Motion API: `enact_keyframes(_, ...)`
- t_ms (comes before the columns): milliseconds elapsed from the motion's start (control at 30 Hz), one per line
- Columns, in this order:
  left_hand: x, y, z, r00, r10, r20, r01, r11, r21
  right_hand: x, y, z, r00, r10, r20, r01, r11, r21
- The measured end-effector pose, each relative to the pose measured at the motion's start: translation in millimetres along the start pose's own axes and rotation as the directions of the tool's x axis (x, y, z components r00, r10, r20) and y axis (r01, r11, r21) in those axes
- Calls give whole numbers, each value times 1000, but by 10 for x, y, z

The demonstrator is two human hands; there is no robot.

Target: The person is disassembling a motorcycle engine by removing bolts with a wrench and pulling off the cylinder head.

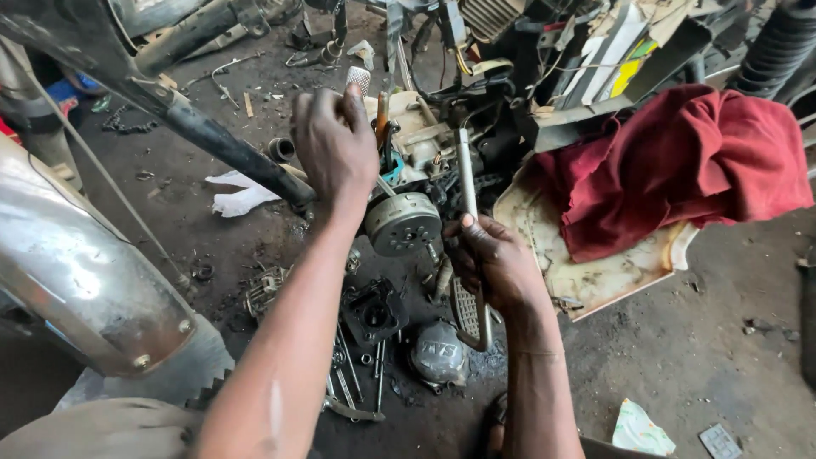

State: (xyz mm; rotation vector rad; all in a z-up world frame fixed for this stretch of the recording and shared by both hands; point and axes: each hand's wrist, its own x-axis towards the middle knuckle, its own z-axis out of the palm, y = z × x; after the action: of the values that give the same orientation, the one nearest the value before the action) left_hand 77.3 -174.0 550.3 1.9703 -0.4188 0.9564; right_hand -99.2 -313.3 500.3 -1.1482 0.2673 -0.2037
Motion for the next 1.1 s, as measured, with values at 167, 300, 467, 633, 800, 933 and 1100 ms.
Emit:
enact_keyframes(167, 124, 203, -19, 893, -391, 222, 430, 888, -165, -75, -81, -4, 997, 68, -39, -70, 996, -54)
enact_keyframes(300, 207, 207, 11, 872, -422, 248, 451, 890, -72, -52, -61, -22, 997, 83, -4, -83, 997, 7)
enact_keyframes(467, 193, 131, 32, 916, -306, 259, 323, 946, -26, -261, -92, 201, 991, -37, -131, 43, 998, 39)
enact_keyframes(633, 187, 199, -44, 892, -323, 315, 333, 943, 25, -622, 370, 834, 926, 222, -306, -267, 957, -114)
enact_keyframes(800, 200, 216, -71, 891, -338, 303, 347, 938, 27, -551, 2510, 516, 947, 256, -194, -321, 704, -634)
enact_keyframes(933, 220, 190, -63, 880, -318, 353, 311, 947, 77, -906, 3010, 261, 855, 516, 54, -148, 342, -928)
enact_keyframes(1100, 247, 256, -167, 850, -348, 395, 345, 935, 81, -1151, 3273, -87, 571, 737, 363, -693, 669, -269)
